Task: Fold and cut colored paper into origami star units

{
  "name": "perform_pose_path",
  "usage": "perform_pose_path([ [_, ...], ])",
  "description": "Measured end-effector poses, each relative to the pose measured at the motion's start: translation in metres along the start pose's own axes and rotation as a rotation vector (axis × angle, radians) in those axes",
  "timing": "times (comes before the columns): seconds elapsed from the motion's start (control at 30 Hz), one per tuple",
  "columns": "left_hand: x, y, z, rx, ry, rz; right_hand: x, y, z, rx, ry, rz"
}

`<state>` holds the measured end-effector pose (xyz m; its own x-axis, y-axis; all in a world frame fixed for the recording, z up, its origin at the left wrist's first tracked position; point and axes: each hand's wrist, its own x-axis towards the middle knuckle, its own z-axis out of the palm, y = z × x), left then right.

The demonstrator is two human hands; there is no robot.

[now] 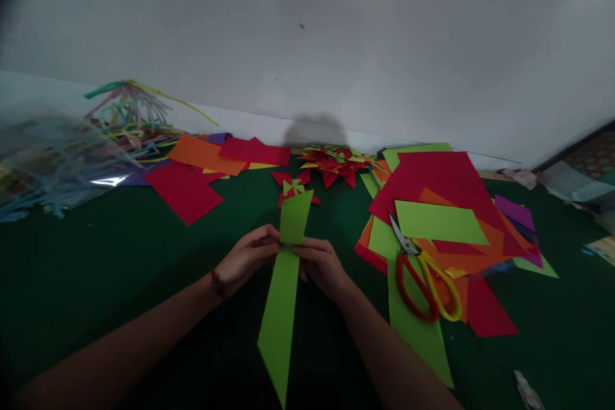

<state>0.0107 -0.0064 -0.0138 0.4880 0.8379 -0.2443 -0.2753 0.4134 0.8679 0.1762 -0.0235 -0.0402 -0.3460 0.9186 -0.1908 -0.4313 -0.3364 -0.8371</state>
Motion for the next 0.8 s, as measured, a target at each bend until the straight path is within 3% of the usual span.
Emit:
perform_pose_path([
  [0.27,0.0021,-0.0001,-0.0024,0.039,-0.065,-0.007,-0.0012,-0.002,-0.0002,0.0,0.04,0.056],
  [0.43,0.0024,0.0003,-0.0031,0.035,-0.046,0.001,-0.0009,-0.0019,-0.0019,0.075,-0.035,0.025],
  [0.8,0.0053,0.0012,-0.0071,0.059,-0.004,-0.001,-0.0006,0.0008,0.002,-0.016,0.045,-0.043],
])
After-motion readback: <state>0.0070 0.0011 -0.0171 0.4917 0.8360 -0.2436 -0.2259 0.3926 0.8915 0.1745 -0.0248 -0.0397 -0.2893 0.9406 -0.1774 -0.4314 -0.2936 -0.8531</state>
